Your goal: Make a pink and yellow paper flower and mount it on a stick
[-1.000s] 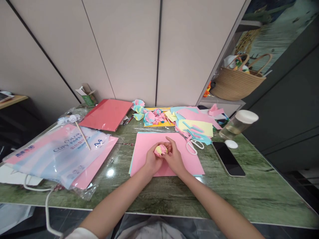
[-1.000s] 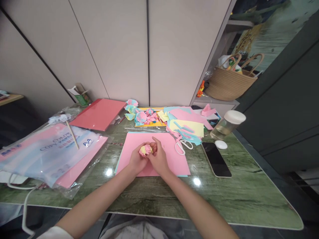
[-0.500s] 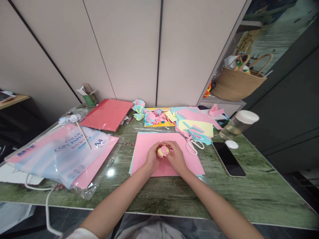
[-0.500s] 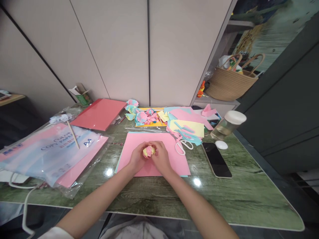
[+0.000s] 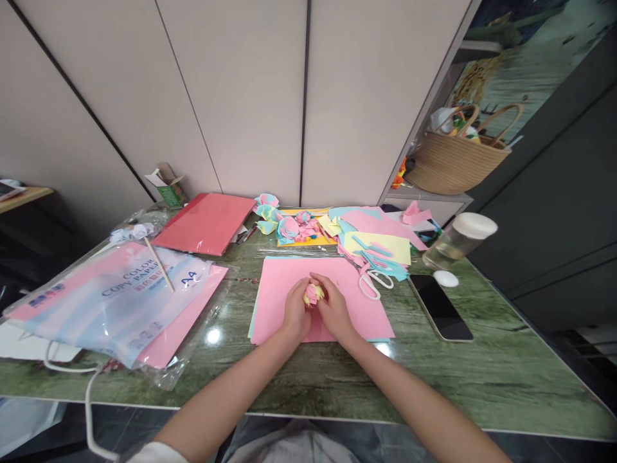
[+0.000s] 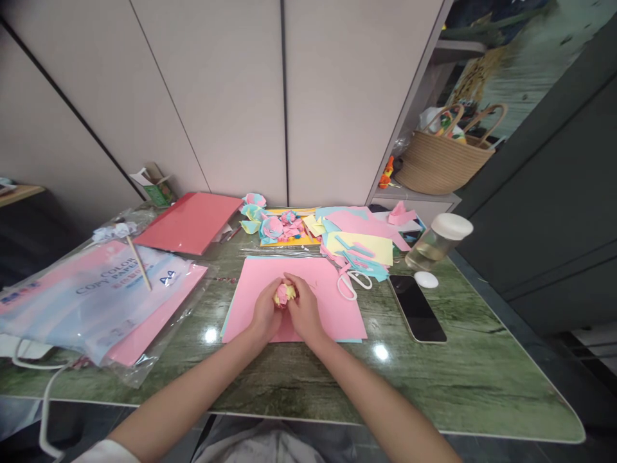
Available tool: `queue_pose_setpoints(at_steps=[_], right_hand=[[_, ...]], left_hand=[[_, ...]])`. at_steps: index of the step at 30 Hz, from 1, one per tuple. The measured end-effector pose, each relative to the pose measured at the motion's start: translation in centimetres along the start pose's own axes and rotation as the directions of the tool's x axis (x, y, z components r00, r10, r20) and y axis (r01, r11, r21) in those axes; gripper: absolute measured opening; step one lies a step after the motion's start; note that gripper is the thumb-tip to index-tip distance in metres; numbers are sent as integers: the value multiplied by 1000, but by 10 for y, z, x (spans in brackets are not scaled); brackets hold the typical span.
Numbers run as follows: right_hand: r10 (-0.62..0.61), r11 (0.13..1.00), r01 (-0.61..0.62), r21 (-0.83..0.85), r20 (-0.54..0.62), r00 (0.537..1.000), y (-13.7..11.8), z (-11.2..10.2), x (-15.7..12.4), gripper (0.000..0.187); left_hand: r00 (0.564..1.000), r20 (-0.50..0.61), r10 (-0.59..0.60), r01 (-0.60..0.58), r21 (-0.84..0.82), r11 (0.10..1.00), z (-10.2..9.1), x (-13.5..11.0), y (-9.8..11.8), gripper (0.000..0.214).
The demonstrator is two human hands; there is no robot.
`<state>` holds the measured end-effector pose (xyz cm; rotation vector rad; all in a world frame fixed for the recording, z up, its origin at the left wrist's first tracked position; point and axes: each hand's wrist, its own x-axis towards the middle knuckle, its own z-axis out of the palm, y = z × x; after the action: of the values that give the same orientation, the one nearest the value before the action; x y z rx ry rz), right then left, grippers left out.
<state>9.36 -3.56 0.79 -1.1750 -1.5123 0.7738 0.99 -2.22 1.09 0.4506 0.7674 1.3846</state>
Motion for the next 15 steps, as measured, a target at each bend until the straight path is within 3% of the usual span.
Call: queue_pose_setpoints(at_steps=[5,15], right_hand=[[110,986,-99,132,-84,990,1,7,-3,61],[84,987,-76,140,-58,995,0,11,-8,57]], left_hand=[[992,126,32,-37,38,999,6,-8,5,14],[984,127,126,-146,158,977,6,-10,1,19]])
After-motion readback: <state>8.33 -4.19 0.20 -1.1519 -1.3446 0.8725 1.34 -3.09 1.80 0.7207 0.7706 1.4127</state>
